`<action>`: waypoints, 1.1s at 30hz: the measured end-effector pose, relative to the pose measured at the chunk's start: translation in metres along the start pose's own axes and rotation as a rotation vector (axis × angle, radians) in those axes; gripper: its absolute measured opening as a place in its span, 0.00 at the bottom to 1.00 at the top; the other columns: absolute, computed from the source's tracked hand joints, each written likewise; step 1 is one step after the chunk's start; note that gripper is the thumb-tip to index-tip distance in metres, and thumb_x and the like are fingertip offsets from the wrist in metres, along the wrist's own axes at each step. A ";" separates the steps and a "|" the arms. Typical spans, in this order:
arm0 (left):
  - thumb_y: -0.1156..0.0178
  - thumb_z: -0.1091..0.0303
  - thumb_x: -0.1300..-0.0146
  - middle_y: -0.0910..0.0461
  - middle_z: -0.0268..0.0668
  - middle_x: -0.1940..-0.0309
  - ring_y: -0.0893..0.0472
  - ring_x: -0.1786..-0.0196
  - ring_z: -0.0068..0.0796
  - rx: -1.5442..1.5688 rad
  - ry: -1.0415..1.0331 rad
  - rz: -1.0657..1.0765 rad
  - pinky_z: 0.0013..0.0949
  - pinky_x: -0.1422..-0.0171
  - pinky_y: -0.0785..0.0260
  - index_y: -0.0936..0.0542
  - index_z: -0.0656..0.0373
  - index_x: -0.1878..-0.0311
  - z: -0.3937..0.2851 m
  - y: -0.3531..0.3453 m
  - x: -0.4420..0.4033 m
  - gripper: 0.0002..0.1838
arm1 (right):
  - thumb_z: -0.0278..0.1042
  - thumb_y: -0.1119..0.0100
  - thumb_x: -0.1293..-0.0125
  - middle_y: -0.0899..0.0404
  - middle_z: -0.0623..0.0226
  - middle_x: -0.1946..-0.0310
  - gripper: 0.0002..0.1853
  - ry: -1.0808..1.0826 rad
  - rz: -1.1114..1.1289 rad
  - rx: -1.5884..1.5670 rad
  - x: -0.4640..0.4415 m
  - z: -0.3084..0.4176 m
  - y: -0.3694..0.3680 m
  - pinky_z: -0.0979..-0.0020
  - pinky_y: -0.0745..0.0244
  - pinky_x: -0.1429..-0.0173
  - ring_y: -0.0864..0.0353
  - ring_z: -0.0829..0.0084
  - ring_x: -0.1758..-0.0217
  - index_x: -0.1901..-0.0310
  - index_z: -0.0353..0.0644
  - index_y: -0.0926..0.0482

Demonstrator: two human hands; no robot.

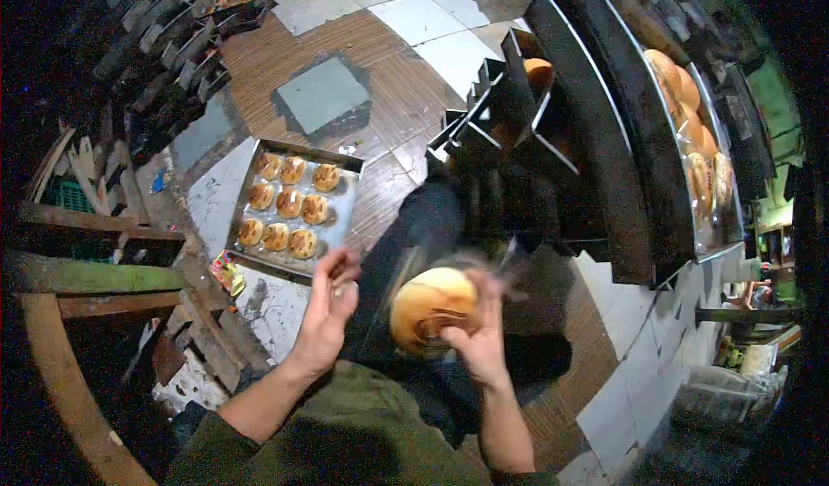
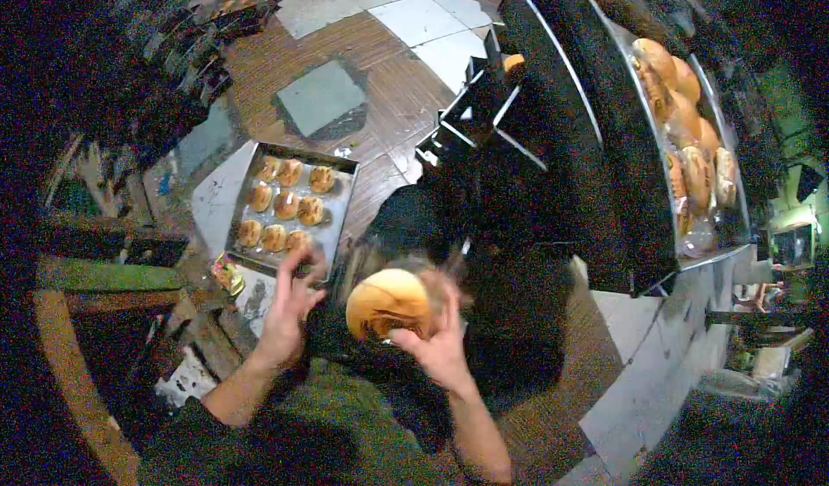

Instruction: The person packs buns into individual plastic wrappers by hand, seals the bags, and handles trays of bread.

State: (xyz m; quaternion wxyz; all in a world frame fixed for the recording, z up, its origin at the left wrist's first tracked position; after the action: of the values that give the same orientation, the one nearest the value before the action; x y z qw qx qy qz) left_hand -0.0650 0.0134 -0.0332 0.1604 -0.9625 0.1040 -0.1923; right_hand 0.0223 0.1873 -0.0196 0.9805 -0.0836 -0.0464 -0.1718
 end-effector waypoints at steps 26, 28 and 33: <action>0.38 0.80 0.52 0.22 0.40 0.70 0.23 0.66 0.29 -0.442 -0.309 0.248 0.29 0.60 0.29 0.23 0.66 0.68 0.019 -0.028 -0.036 0.06 | 0.32 0.52 0.35 0.31 0.75 0.82 0.11 -0.284 -0.534 0.119 0.008 -0.049 0.000 0.82 0.40 0.78 0.37 0.87 0.81 0.74 0.37 0.29; 0.38 0.81 0.52 0.22 0.40 0.69 0.23 0.66 0.29 -0.414 -0.325 0.228 0.28 0.60 0.30 0.22 0.66 0.69 0.014 -0.022 -0.036 0.05 | 0.32 0.52 0.35 0.31 0.75 0.82 0.10 -0.331 -0.525 0.046 0.014 -0.054 0.001 0.82 0.41 0.78 0.37 0.87 0.82 0.73 0.37 0.29; 0.37 0.81 0.53 0.26 0.39 0.67 0.25 0.60 0.31 0.133 -0.212 0.340 0.33 0.56 0.30 0.24 0.63 0.66 0.027 -0.017 -0.037 0.09 | 0.31 0.53 0.35 0.29 0.72 0.81 0.08 -0.116 -0.490 0.111 0.009 -0.029 -0.001 0.82 0.40 0.79 0.36 0.85 0.83 0.70 0.37 0.29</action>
State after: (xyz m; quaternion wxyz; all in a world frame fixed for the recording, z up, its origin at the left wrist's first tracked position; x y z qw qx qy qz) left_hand -0.0847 0.0457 -0.0636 0.2639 -0.9332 0.2346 -0.0666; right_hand 0.0320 0.1785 -0.0468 0.9083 -0.0256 -0.1309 -0.3965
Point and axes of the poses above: each hand's wrist, its own x-axis away from the middle knuckle, its own y-axis out of the back of the hand, z = x × y, the point moved 7 cm from there along -x, towards the middle knuckle
